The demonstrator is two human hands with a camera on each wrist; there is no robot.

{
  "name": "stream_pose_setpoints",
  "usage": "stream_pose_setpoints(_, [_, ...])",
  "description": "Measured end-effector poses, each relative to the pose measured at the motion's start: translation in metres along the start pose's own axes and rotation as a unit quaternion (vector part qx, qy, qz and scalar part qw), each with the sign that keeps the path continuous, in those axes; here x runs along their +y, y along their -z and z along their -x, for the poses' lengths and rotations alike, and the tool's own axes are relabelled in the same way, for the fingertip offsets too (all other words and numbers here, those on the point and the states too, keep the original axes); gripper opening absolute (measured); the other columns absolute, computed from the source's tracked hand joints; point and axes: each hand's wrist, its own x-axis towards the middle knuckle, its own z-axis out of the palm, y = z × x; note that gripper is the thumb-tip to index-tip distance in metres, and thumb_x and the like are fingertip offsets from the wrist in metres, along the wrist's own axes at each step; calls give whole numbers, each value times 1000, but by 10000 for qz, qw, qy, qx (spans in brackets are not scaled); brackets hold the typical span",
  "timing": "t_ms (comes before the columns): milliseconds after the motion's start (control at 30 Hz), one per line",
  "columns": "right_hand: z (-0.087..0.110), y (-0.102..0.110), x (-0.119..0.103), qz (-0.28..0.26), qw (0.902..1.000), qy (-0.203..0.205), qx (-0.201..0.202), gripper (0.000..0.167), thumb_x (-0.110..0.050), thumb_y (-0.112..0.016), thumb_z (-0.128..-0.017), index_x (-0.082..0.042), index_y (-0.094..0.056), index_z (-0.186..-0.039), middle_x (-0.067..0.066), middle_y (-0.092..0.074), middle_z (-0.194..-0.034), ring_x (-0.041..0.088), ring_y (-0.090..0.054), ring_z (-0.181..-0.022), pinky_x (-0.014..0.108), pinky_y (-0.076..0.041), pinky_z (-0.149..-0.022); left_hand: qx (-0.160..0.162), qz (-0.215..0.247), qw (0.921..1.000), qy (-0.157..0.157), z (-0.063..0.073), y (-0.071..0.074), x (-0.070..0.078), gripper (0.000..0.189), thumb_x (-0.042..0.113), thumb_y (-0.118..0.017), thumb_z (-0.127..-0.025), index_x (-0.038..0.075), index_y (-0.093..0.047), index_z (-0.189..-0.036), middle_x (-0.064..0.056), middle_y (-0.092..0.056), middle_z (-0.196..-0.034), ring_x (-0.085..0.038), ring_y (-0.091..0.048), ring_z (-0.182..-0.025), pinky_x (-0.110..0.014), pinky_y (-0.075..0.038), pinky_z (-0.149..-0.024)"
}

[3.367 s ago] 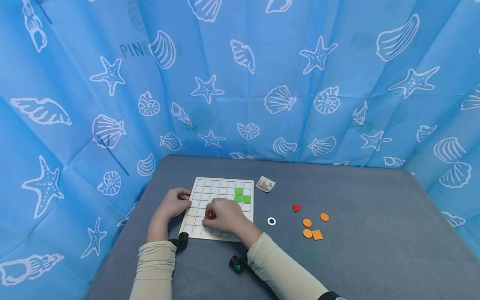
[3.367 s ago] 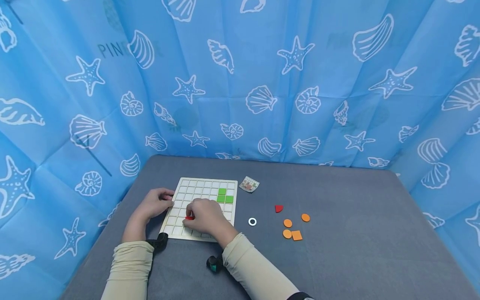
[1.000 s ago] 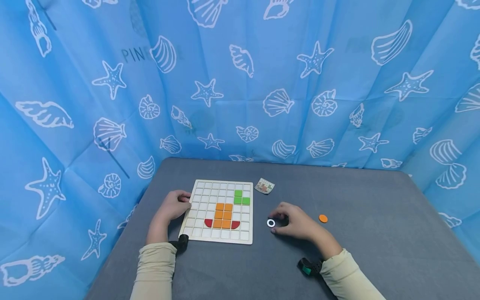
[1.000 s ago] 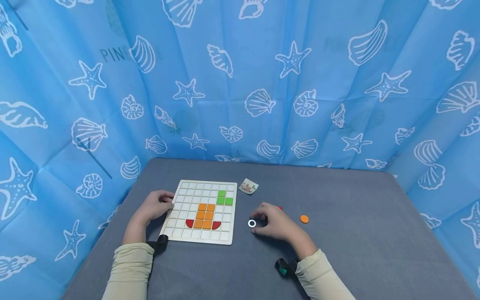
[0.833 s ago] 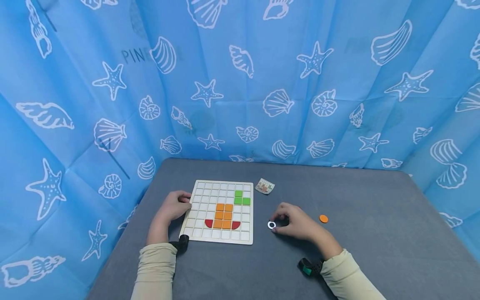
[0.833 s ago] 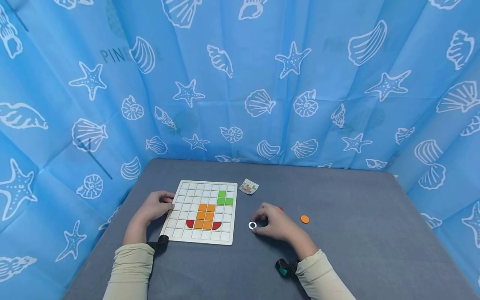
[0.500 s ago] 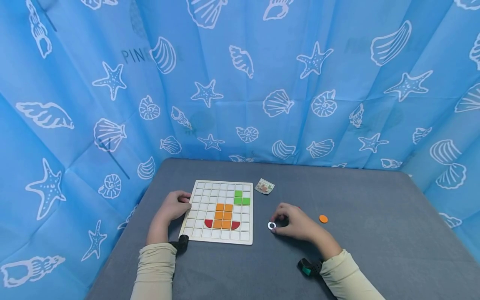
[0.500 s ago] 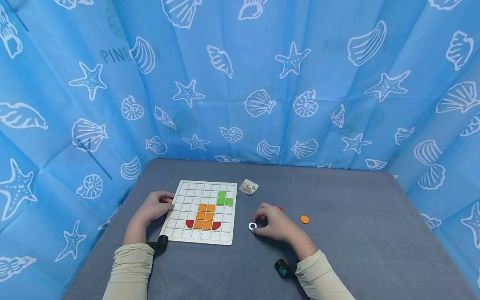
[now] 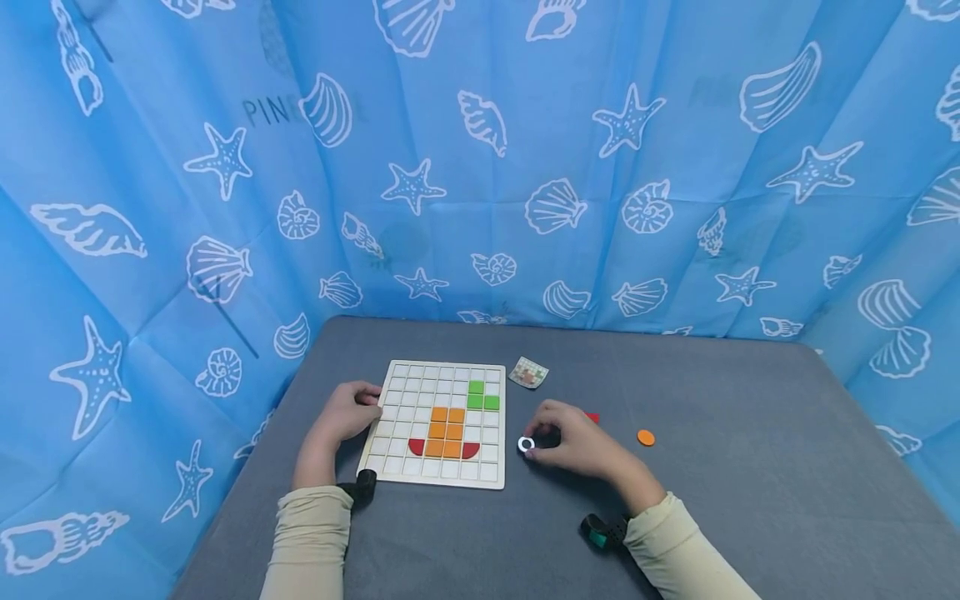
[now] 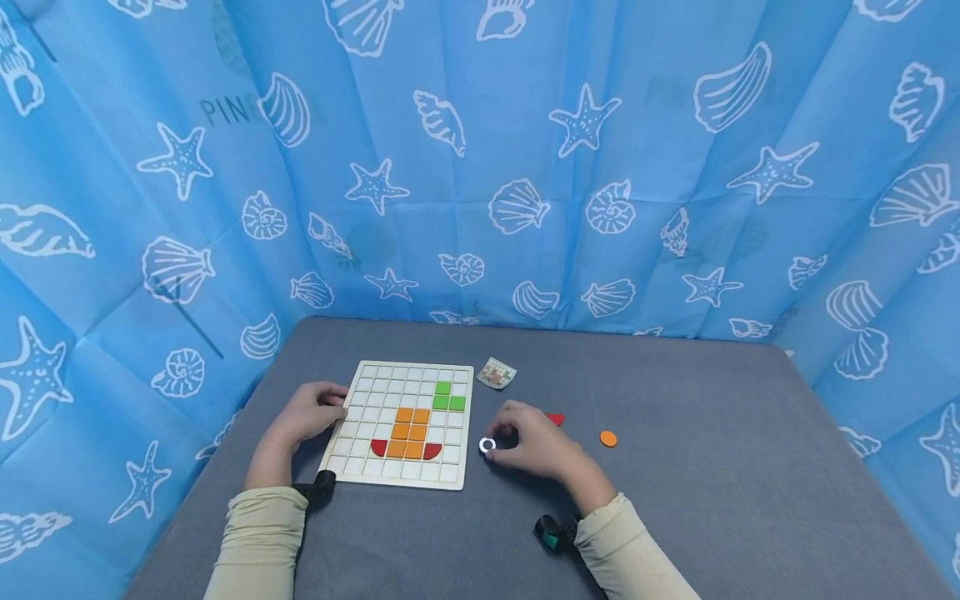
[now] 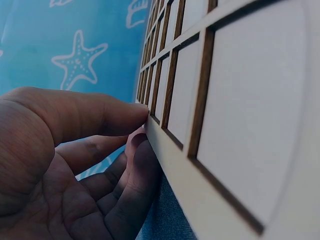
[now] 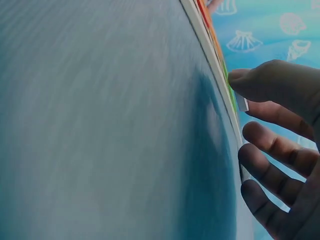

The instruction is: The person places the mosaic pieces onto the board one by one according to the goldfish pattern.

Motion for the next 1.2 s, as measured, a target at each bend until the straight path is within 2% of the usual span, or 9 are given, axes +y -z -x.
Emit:
stream_pose_setpoints(233, [-27,-20,-15,-63,9996,257,62,19,-21,-86,-88,-15,-79,-104,1,-67,-104,20,-62,-96,33,-53,-84,-34,-1,10000,26,2,0,-1,42,6,-65,-94,-3,-66,-135,-19,-66,-115,-31,-61,-100,-43,-51,-86])
stream_pose_setpoints(700, [-86,-62,-54,48,9991,424,-75,15,-26,-83,-92,-16,-80,-103,-1,-68,-108,20,-62,-99,36,-53,-87,40,-18,10000,1,0,-2,-4,43,6,-65,-94,-2,-66,-136,-19,-66,-115,-30,-63,-100,-45,-52,-87])
stream_pose_setpoints(900, [-102,-74,-67,430,9980,453,-89,18,-32,-84,-92,-17,-80,-103,-3,-67,-106,13,-57,-94,30,-50,-81,50,-18,10000,-32,-2,-1,-4,42,6,-66,-94,-3,-66,-135,-19,-67,-115,-31,-64,-99,-45,-53,-86])
stream_pose_setpoints(1200, [-116,-84,-74,673,9967,428,-178,19,-31,-84,-91,-15,-82,-102,0,-69,-104,12,-55,-88,28,-48,-76,4,-44,10000,-50,-1,0,-3,42,6,-66,-94,-2,-67,-135,-19,-67,-116,-30,-64,-101,-46,-53,-88])
